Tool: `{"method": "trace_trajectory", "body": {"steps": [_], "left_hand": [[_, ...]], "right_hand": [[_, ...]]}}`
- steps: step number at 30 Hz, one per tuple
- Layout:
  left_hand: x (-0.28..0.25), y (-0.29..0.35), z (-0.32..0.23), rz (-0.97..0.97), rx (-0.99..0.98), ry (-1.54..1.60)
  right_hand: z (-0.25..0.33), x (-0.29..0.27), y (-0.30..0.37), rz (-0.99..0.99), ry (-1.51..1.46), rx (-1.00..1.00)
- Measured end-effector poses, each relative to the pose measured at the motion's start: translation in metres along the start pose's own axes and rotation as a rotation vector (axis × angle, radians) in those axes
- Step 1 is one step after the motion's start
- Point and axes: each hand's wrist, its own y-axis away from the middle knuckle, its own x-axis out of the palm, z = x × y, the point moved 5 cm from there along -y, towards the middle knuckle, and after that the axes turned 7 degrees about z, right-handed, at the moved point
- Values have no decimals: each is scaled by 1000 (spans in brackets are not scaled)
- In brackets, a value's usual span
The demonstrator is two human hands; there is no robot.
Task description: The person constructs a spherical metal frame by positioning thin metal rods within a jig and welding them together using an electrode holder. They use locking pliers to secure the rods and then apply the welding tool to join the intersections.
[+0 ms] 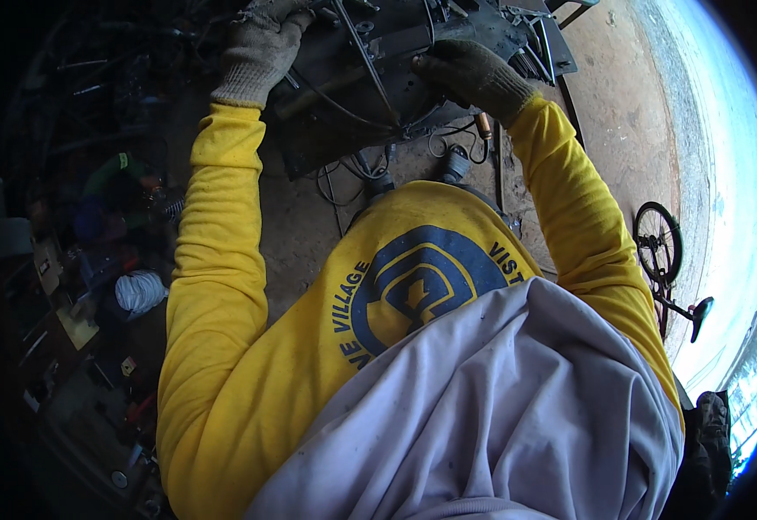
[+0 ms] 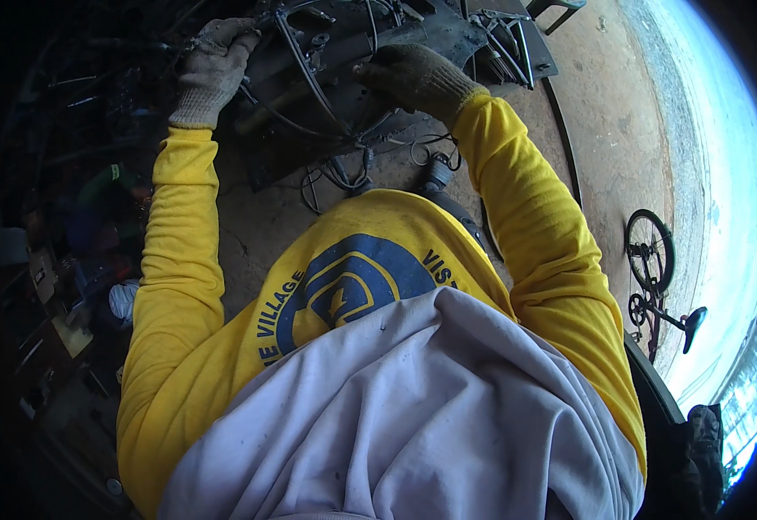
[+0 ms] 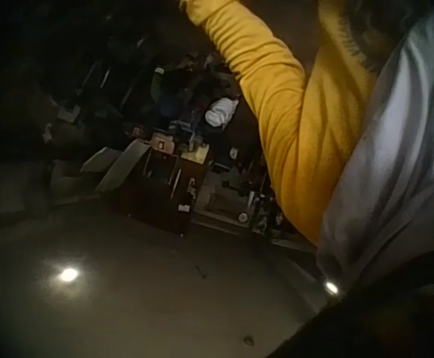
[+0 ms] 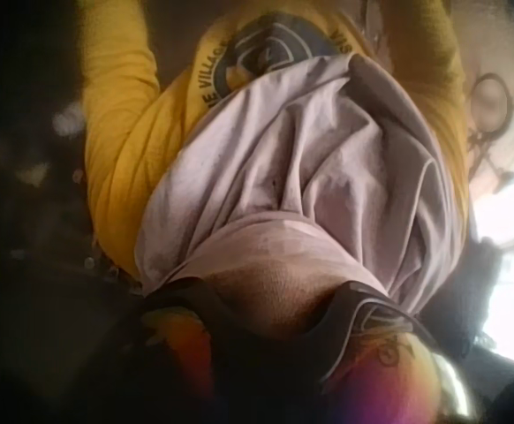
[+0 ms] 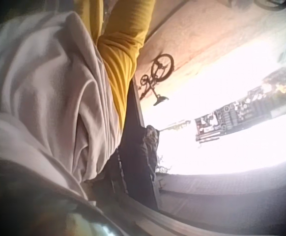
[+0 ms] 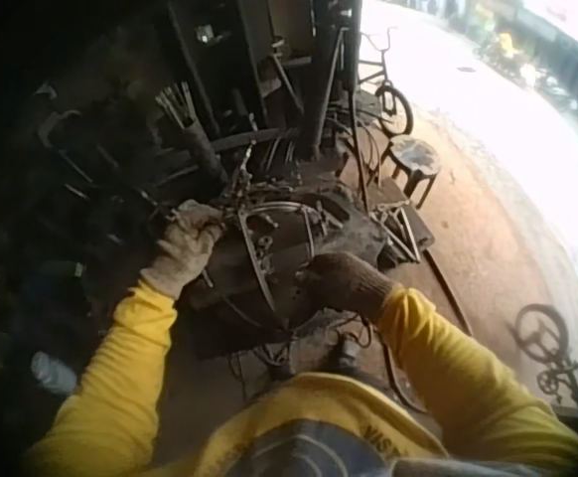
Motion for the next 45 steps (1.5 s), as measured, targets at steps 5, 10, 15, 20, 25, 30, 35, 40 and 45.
{"method": "trace_trajectory", "body": {"steps": [5, 10, 15, 20, 25, 30, 35, 40, 45], "left_hand": [[0, -1, 2, -15, 60, 48], [-2, -1, 10, 36, 72, 74], [-4, 1, 1, -8, 108, 58], [-8, -1, 1, 27, 71, 239], [-42, 44, -36, -126, -8, -66], [-28, 120, -64, -210, -73, -16], [4, 150, -85, -153, -205, 51], [14, 175, -99, -118, -200, -65], [30, 217, -98, -138, -360, -155]], "right_hand": [[3, -1, 0, -24, 11, 1], [11, 0, -3, -56, 212, -73], [3, 2, 3, -25, -35, 26], [6, -7, 20, -28, -113, 69], [-42, -63, 49, -390, -309, 17], [-58, -108, 33, -583, -216, 1], [-23, -133, -46, -487, 270, -76], [23, -120, -125, -267, 443, -303], [-5, -121, -214, -83, 858, -698]]}}
